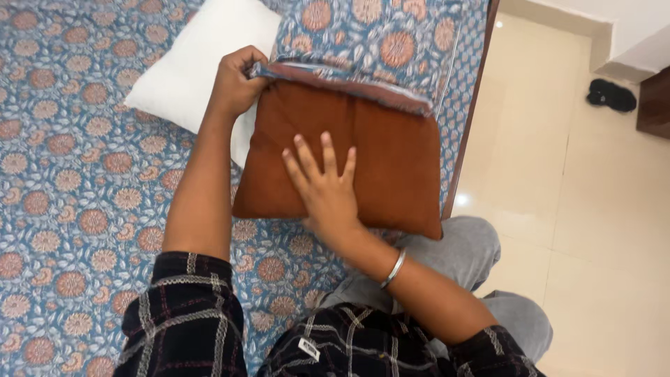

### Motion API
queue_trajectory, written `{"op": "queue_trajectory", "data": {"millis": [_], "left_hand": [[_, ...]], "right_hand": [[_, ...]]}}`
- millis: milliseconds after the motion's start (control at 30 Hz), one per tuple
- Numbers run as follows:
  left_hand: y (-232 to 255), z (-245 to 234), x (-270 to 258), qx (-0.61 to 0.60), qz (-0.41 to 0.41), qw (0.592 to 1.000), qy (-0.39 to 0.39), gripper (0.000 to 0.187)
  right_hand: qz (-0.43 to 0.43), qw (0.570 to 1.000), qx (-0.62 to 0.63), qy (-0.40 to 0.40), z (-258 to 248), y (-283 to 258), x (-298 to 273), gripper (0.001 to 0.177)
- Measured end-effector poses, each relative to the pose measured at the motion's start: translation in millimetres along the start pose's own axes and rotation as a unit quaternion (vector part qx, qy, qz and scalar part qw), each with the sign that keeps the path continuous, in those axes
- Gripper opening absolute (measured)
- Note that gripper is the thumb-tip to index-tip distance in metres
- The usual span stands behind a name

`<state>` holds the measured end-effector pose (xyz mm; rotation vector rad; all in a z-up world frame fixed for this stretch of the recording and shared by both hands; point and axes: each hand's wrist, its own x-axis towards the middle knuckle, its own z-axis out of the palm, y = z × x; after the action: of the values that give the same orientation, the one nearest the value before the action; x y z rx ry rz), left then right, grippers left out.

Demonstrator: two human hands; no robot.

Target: The person inserts a brown pillow into a patterned pillowcase, then inserts a white pillow into another patterned pillowcase. The person smooths the pillowcases and places the finished pillows on the bed.

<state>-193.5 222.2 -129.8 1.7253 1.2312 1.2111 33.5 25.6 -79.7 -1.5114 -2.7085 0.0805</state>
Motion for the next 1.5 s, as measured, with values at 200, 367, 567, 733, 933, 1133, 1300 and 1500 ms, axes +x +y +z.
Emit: {"op": "queue_trajectory", "data": {"millis": [200,367,567,733,933,1133,1300,1500], "left_hand": [[22,3,-19,-0.251,-0.039,0.941,-0.224,0.038],[57,19,-30,0.015,0.148,0.979,-0.138,0.060],[74,71,-38,0.195,0.151,0.960,0.129,0.039],[83,67,-46,-0.032,0.039,0.999,0.000,0.030],[104,33,-57,0.000,0.086,0.985,-0.150,0.082],[103,61,-70,0.104,0.046,0.992,0.059,0.034],[98,51,-84,0.197,0.098,0.971,0.097,0.032],[122,27,-90,0.263,0.120,0.957,-0.023,0.024]], "right_hand": [[0.054,0.983,0.134,0.116,-17,41,6,0.125],[0.061,0.963,0.183,0.186,-20,64,8,0.126],[0.091,0.953,0.200,0.207,-11,69,6,0.130],[0.115,0.938,0.214,0.247,-3,83,2,0.129],[0.126,0.936,0.219,0.245,-8,91,12,0.125],[0.052,0.971,0.199,0.121,-34,70,5,0.131],[0.076,0.926,0.274,0.248,-56,136,-15,0.054],[0.012,0.944,0.214,0.253,-29,198,11,0.060]]}}
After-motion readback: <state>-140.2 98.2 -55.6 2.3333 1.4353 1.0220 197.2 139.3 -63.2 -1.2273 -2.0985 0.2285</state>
